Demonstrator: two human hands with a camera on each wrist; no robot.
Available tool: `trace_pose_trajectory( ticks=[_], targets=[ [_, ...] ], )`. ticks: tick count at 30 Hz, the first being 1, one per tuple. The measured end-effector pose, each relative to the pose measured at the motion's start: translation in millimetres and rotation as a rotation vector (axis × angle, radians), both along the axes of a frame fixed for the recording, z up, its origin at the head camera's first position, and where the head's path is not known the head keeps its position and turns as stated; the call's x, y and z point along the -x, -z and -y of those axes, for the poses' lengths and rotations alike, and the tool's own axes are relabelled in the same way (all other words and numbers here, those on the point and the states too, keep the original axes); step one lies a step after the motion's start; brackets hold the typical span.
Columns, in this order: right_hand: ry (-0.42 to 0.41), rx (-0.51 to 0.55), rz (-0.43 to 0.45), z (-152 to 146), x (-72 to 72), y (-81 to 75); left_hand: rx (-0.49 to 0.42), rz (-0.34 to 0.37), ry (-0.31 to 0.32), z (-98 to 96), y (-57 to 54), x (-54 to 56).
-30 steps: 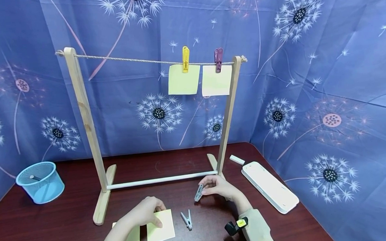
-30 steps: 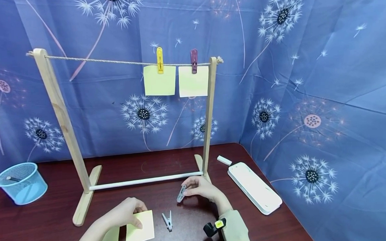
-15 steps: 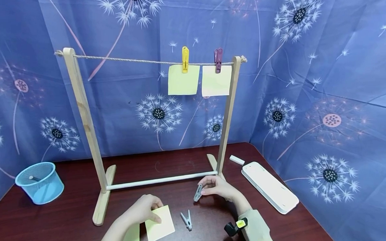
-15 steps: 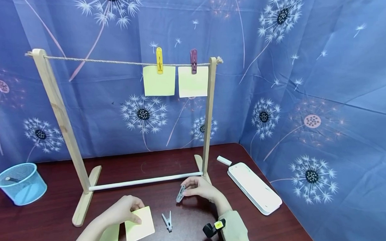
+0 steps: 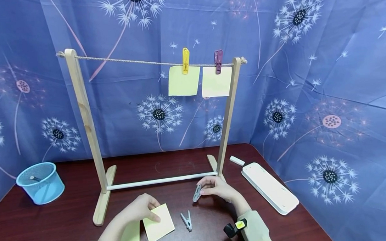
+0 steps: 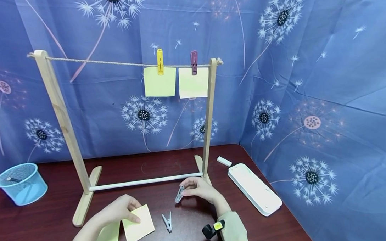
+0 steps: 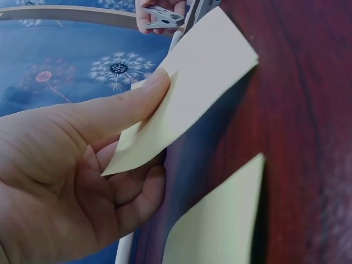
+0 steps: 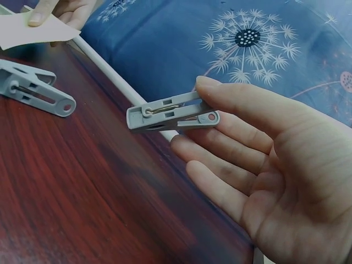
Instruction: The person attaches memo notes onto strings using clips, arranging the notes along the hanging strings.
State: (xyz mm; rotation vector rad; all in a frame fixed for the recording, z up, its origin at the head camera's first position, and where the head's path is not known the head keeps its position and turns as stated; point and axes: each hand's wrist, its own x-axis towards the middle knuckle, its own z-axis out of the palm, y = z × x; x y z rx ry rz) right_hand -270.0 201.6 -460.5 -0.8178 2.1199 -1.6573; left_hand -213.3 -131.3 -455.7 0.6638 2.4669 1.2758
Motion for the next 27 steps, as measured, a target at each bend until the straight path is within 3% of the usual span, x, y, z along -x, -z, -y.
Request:
trace_pose_trajectory(
  ticks=[6, 11, 17, 27],
  targets=[
    [-0.002, -0.014, -0.015, 3, -0.8, -2.1, -0.075, 0.055, 0.058, 3.5, -5.1, -0.1],
    [0.004, -0.003, -0.013, 3, -1.1, -2.5, -0.164, 0.105, 0.062, 6.1, -8.8, 0.4],
    [0.013, 0.003, -0.021, 5, -1.3, -5.4, -0.198, 0.09, 0.074, 10.1, -13.2, 0.3],
    [0.032, 0.013, -0.028, 9, -2.6, -11.2, -0.235, 0.104, -0.02, 17.6, -16.1, 1.8]
  ],
)
